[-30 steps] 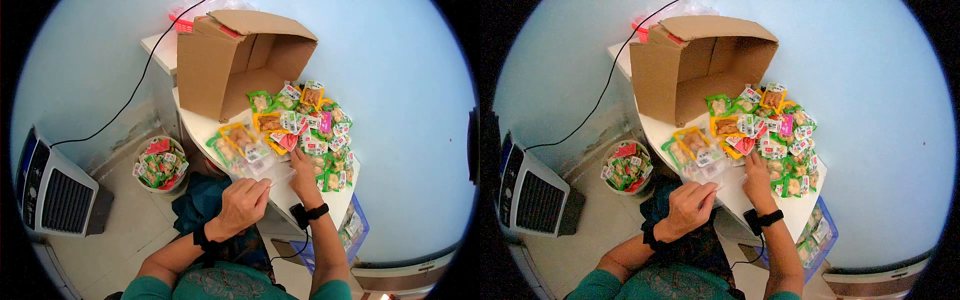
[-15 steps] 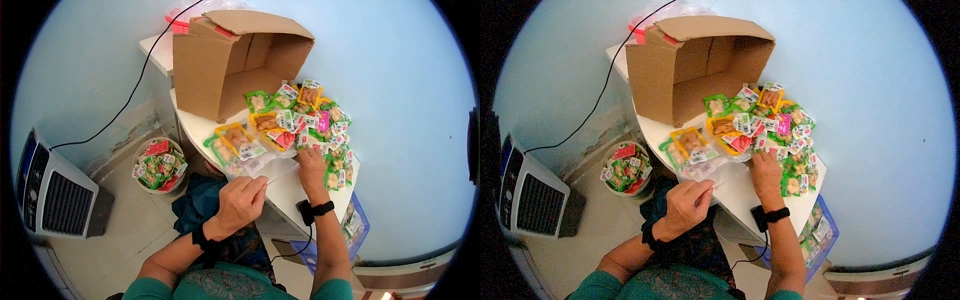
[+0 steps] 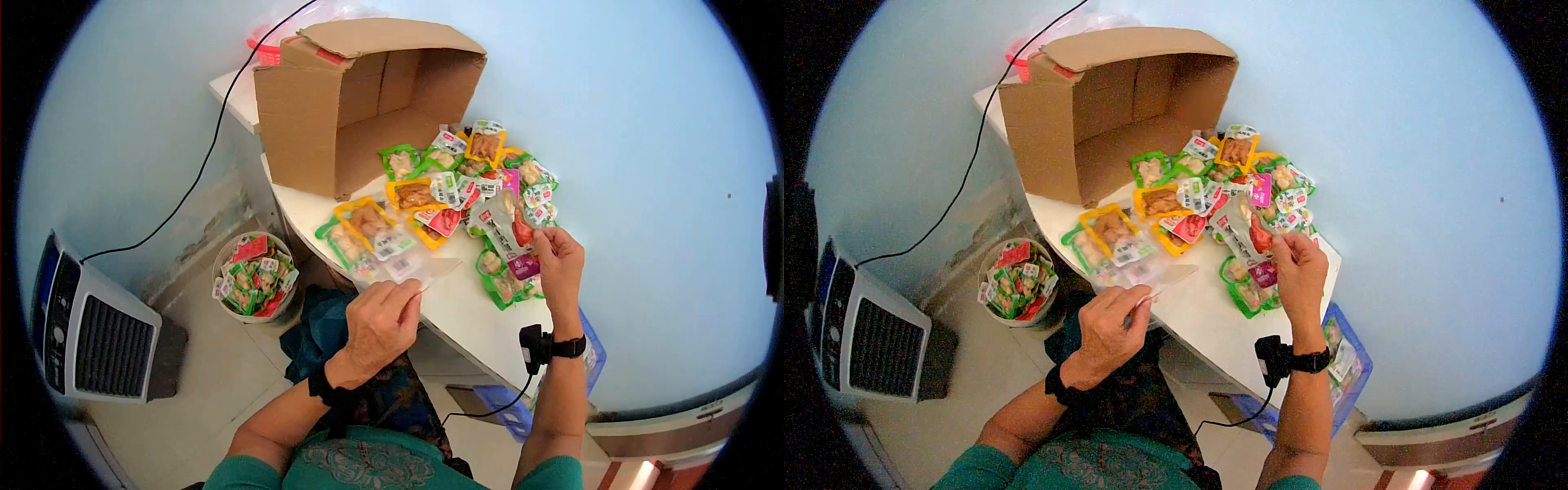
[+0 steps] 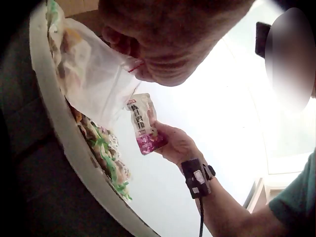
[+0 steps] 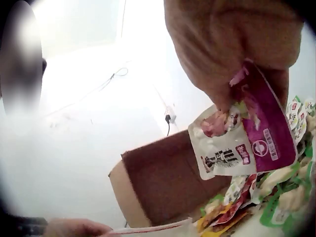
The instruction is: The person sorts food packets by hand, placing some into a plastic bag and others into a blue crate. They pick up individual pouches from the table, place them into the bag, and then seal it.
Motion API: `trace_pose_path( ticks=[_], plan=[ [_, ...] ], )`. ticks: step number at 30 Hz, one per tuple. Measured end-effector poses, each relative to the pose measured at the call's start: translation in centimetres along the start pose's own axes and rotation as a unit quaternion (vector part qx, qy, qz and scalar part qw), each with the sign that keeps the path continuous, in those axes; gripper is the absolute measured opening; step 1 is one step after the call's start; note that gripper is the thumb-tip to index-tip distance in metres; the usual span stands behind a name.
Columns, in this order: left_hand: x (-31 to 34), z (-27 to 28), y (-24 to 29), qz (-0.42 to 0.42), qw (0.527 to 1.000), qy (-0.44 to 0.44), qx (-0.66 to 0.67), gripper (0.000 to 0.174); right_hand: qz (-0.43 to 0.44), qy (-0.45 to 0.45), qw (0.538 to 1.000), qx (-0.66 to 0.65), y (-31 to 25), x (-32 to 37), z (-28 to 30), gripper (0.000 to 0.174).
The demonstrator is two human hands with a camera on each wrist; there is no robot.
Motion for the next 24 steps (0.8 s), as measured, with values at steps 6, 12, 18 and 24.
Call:
trace_pose_path(
  ticks=[6,12,18,24],
  plan=[
    [0.1,0.1,0.0,0.003,1.000,0.000,-0.003,0.016,-0.188,-0.013,0.971,-0.145,2.4,4.7,1.1,0.014],
    [0.1,0.0,0.1,0.007,1.000,0.000,0.011,0.016,-0.282,-0.028,0.926,-0.249,3.7,10.7,0.8,0.015],
    [0.2,-0.3,0.0,0.014,1.000,-0.014,0.015,0.017,-0.327,-0.070,0.878,-0.343,4.6,14.5,-2.5,0.022],
    [0.3,-0.2,0.2,0.020,0.999,-0.024,0.009,0.017,-0.325,-0.097,0.860,-0.380,4.8,14.4,-6.6,0.025]
  ],
)
Point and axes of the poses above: each hand's wrist, its own x-axis away from the middle knuckle, its own z-axis out of the back of the hand, y = z × x, the point moved 9 cm from there along -x, towards the middle knuckle, and after that the axes turned 12 degrees about -x, right-handed, at the moved point
